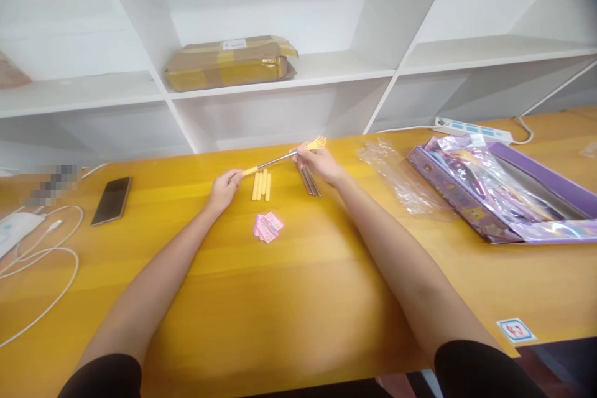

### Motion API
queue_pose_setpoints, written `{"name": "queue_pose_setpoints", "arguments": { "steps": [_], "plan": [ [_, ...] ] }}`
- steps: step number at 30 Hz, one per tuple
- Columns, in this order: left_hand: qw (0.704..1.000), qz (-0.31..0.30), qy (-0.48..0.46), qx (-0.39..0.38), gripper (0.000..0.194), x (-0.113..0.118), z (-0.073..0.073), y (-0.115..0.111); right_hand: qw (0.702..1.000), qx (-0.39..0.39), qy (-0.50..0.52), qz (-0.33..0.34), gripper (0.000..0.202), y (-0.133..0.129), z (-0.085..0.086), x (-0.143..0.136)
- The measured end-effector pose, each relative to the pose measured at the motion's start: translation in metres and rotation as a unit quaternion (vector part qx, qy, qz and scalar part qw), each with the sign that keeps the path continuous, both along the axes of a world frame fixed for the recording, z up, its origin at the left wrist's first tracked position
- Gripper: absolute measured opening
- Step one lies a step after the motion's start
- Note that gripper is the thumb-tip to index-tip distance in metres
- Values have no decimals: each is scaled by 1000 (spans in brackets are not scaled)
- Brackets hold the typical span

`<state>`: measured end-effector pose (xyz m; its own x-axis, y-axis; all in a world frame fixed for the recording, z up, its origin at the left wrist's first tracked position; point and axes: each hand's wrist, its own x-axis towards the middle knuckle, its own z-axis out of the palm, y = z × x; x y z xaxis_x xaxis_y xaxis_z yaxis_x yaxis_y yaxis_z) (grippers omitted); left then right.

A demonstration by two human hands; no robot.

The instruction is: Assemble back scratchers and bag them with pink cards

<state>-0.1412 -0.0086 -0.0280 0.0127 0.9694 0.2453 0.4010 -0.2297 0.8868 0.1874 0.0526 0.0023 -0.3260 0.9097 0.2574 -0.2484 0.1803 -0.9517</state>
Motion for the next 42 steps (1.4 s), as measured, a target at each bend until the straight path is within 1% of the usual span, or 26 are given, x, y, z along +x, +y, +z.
{"name": "queue_pose_setpoints", "arguments": {
  "steps": [4,7,9,10,11,13,16,19,21,23,25,29,34,36,42],
  "plan": [
    [999,8,0,35,39,3,2,-3,998,-42,25,-31,54,1,2,3],
    [998,16,2,53,38,3,3,-3,995,-56,59,-58,57,1,4,9],
    [998,16,14,65,38,0,8,-1,995,-50,40,-74,58,-1,8,13],
    [997,14,29,76,37,-2,13,-1,996,-43,12,-80,58,-2,12,16],
    [995,12,51,90,36,-5,20,0,996,-33,-25,-83,57,-4,17,18],
    [985,7,110,130,31,-10,40,0,990,-6,-111,-82,55,-10,32,22],
    [962,6,189,198,24,-15,81,-10,977,39,-193,-83,50,-20,60,28],
    [932,3,236,275,21,-14,120,-30,972,94,-195,-90,46,-36,92,33],
    [912,8,250,325,20,-11,141,-46,969,135,-183,-96,44,-51,111,36],
    [897,21,250,364,19,-7,156,-61,964,171,-168,-111,42,-68,128,37],
    [886,40,240,394,18,-5,167,-74,958,208,-154,-127,40,-85,142,36],
    [865,78,212,448,17,0,181,-94,935,299,-113,-153,37,-113,159,32],
    [830,85,194,515,14,2,191,-110,902,391,-72,-168,35,-129,169,27],
    [822,86,196,528,15,1,193,-114,894,410,-64,-166,35,-133,172,27],
    [798,96,212,556,14,-4,194,-117,886,428,-72,-166,33,-141,175,25]
  ]
}}
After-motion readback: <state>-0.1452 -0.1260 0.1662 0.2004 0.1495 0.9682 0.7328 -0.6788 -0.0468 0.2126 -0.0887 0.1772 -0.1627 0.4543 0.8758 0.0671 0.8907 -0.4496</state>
